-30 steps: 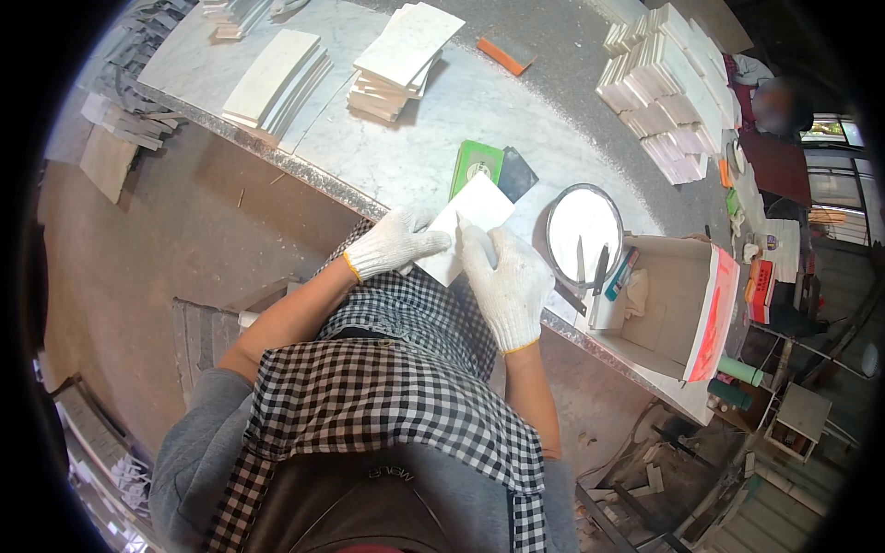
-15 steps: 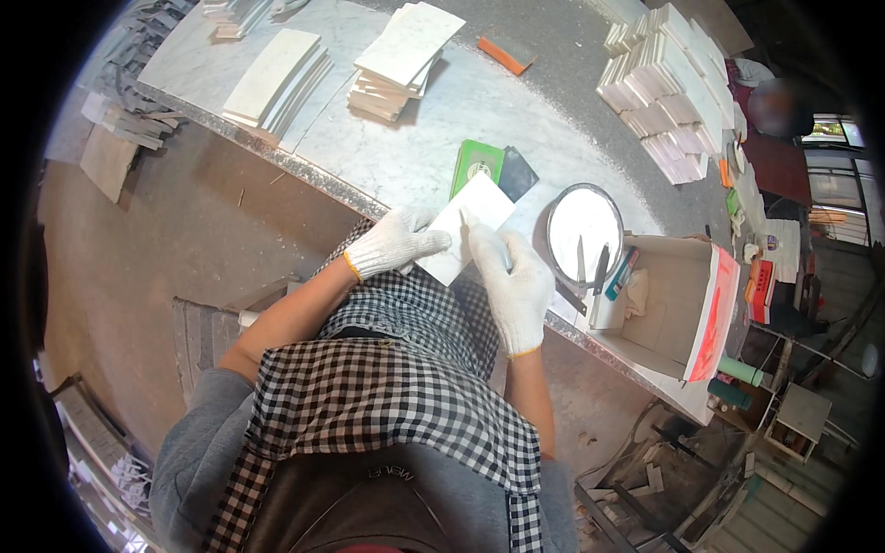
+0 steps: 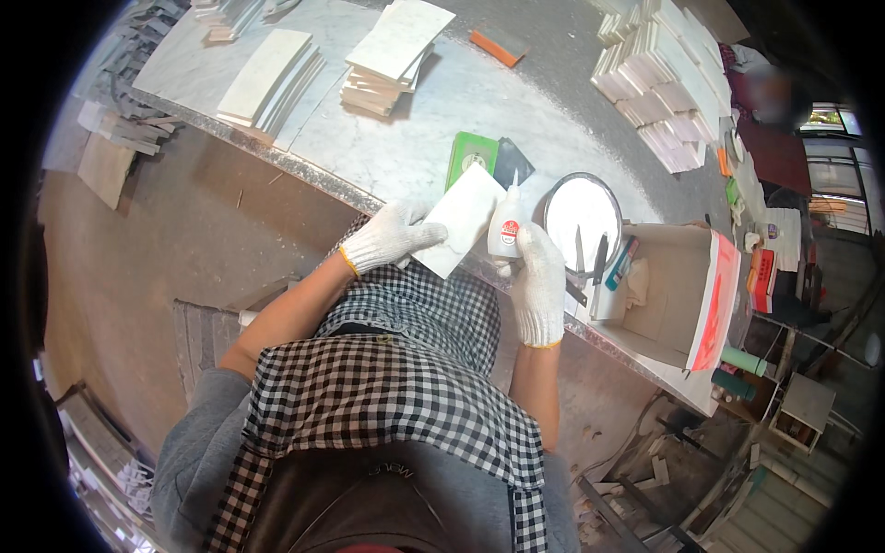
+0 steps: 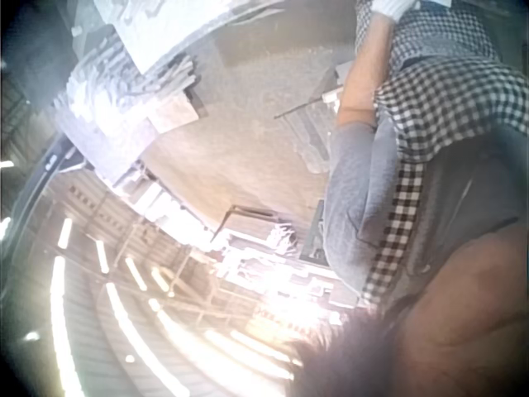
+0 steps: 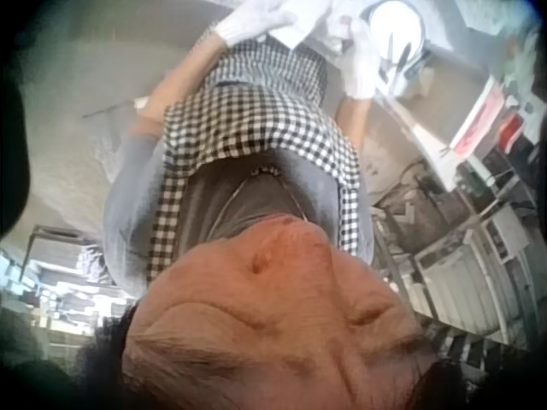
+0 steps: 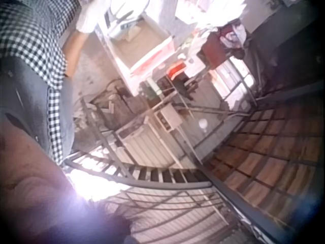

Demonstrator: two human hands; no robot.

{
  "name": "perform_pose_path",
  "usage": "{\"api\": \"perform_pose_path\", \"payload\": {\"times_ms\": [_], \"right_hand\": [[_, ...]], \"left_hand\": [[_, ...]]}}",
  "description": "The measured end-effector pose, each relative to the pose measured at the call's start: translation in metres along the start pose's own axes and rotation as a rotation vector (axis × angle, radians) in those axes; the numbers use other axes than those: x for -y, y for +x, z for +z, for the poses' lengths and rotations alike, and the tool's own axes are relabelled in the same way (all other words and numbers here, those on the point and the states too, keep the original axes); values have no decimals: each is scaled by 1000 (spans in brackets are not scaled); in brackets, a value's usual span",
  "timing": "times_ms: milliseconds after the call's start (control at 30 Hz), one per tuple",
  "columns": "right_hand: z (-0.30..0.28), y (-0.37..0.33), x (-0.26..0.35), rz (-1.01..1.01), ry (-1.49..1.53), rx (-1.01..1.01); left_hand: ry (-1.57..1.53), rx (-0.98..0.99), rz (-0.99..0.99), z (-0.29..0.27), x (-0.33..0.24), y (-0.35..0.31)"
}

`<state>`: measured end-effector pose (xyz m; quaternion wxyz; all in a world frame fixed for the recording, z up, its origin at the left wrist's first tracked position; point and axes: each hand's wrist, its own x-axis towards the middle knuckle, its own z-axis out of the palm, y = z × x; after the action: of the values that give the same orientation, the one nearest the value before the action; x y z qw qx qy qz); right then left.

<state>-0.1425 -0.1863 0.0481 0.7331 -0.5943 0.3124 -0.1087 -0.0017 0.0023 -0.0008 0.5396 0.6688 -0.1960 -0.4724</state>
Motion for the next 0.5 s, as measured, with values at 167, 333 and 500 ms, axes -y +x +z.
{"api": "perform_pose_path", "payload": {"times_ms": [167, 333, 500], "right_hand": [[3, -1, 1, -22, 13, -91], [2, -4, 6, -99, -63, -34], [7, -6, 10, -193, -114, -61]], "left_hand": [[-29, -8, 19, 0, 0, 0], [-15, -7, -2, 0, -5, -2], [-20, -9, 13, 1, 0, -1]]}}
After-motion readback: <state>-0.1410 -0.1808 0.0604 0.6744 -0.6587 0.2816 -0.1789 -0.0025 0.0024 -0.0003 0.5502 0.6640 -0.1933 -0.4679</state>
